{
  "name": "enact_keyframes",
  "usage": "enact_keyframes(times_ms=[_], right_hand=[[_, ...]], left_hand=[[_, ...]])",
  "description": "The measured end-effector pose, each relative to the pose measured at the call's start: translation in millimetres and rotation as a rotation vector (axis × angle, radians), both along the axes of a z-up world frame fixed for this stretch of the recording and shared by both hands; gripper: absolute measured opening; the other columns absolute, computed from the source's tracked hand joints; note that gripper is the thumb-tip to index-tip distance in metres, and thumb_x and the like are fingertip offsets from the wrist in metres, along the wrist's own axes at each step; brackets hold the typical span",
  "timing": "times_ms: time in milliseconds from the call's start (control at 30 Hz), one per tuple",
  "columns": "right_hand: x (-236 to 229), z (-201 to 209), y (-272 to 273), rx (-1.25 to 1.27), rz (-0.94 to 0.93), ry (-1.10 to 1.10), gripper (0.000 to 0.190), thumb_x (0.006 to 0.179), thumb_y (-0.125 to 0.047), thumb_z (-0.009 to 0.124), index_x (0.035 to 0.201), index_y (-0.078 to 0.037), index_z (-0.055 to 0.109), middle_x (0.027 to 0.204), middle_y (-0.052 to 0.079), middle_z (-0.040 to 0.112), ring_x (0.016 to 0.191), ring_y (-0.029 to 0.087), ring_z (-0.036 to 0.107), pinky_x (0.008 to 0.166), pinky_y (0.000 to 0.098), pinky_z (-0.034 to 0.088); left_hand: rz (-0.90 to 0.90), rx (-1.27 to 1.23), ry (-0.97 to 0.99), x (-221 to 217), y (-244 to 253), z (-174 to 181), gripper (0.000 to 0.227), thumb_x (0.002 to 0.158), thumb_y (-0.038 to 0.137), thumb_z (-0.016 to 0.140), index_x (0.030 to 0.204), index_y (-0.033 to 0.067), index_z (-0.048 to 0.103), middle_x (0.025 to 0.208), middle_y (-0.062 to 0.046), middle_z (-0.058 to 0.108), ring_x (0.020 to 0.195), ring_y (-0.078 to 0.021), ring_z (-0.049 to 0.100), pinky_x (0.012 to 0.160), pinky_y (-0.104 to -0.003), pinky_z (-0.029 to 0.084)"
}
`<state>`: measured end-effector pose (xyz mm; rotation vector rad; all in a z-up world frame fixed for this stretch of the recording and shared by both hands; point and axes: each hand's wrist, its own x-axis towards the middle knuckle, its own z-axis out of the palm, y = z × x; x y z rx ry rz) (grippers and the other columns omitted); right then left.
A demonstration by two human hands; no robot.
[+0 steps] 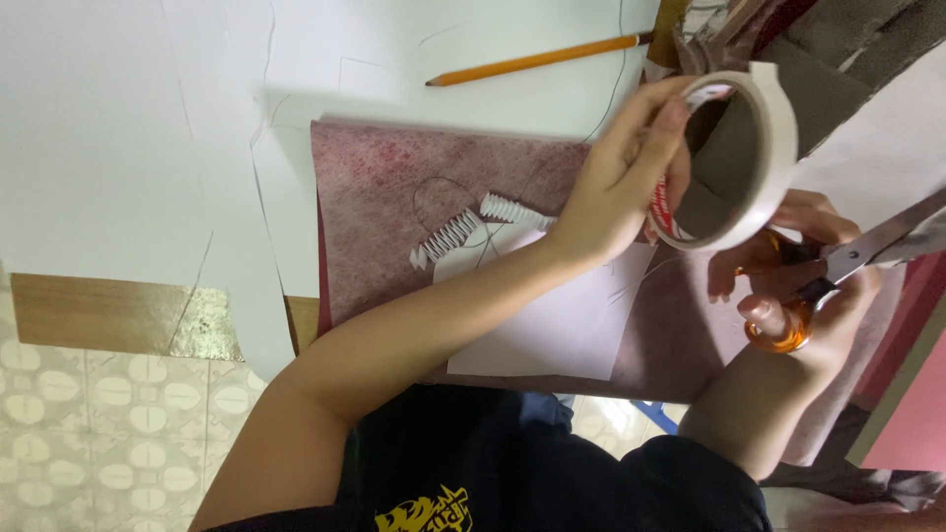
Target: Cutting strips of tape and applying them to a paper pattern
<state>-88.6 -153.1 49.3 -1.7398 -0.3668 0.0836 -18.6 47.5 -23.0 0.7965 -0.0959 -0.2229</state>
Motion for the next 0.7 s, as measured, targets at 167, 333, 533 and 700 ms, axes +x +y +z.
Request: enact_keyframes(times_ms=[167,333,533,700], right_hand=[[10,25,28,-0.017,0.031,0.065,0.07,0.092,-0.028,0.07,0.145,0.001,0.036,0.144,0.033,0.05,0.072,0.029,0.066,0.068,0.0316,0.052],[24,28,71,-0.187,-0.039,-0.187,0.07,0.105,0.011,0.063,0.163,-0.017,0.033,0.137,0.028,0.052,0.071,0.017,0.056,0.053,0.0248,0.046],[23,3,86,-0.182,-0.067,-0.222,0.055,0.096,-0.004,0.076,0.137,0.001,0.04,0.107,0.019,0.059,0.076,0.026,0.072,0.065,0.0353,0.063],[24,-17,56,-0.566,-0.011,-0.85,0.067,0.11,-0.003,0.073,0.166,0.003,0.036,0.096,0.02,0.082,0.109,0.037,0.082,0.11,0.0485,0.069]], left_hand=[[0.1,-0.051,-0.012,9,8,5,0.038,0.124,0.045,0.04,0.138,0.0171,0.06,0.07,0.0,0.055,0.055,-0.0106,0.05,0.056,-0.025,0.045],[0.119,-0.148,0.015,12,17,19,0.041,0.122,0.047,0.039,0.131,0.0132,0.06,0.065,-0.003,0.05,0.041,-0.0135,0.042,0.038,-0.026,0.035],[0.142,-0.033,0.034,14,20,17,0.047,0.12,0.052,0.037,0.129,0.0152,0.064,0.068,-0.002,0.052,0.05,-0.0123,0.046,0.052,-0.026,0.042],[0.13,-0.053,0.079,17,23,24,0.049,0.118,0.053,0.039,0.129,0.0115,0.064,0.065,-0.003,0.048,0.053,-0.0131,0.043,0.054,-0.029,0.043]])
